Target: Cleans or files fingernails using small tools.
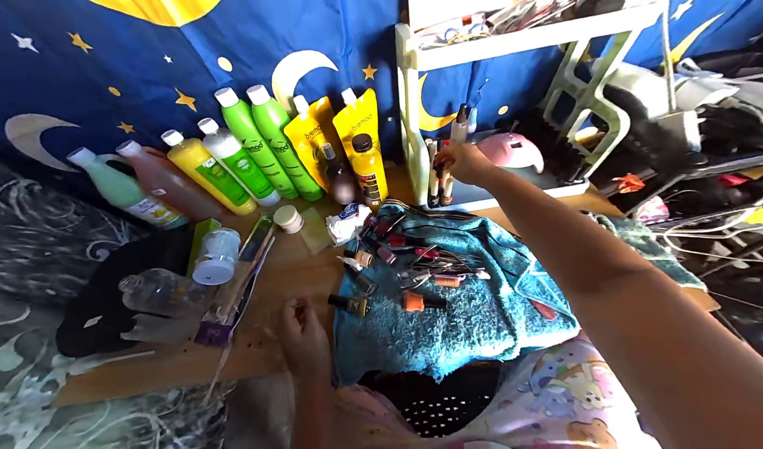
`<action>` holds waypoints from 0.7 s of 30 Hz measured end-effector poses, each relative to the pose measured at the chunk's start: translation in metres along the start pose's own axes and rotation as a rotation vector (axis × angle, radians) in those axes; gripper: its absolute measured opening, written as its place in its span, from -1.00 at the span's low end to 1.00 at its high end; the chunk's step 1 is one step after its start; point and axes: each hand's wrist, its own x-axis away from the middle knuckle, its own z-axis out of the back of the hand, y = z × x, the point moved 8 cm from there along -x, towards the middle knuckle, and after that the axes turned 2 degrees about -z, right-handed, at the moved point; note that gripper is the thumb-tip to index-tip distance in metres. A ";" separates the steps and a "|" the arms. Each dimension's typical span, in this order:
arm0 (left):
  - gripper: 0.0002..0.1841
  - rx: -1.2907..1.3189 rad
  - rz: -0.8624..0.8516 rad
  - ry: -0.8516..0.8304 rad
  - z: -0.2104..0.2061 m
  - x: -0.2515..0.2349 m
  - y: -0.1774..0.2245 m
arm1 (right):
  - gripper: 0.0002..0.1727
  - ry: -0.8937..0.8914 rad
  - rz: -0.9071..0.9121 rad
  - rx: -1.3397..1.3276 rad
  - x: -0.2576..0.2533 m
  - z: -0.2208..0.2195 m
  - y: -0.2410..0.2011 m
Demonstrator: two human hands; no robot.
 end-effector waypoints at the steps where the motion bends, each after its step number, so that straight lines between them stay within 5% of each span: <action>1: -0.76 -0.003 -0.013 0.002 0.000 0.000 0.000 | -0.60 0.001 -0.001 -0.019 0.003 0.002 -0.001; 6: -0.75 0.064 0.022 0.006 0.000 -0.001 0.000 | -0.67 0.340 0.051 -0.020 0.056 0.039 -0.039; 9: -0.74 0.076 0.008 -0.004 0.002 0.000 0.001 | -0.75 0.543 0.412 -0.015 0.108 0.035 -0.093; 12: -0.73 0.068 0.003 -0.001 0.003 0.000 0.001 | -0.76 0.223 0.588 0.167 0.119 -0.028 -0.127; 16: -0.75 0.102 0.042 0.019 0.004 0.001 0.004 | -0.46 -0.226 0.337 0.339 0.088 -0.102 -0.116; 21: -0.77 0.134 0.038 0.033 0.006 0.003 0.002 | -0.66 -0.179 0.195 0.284 0.075 -0.108 -0.106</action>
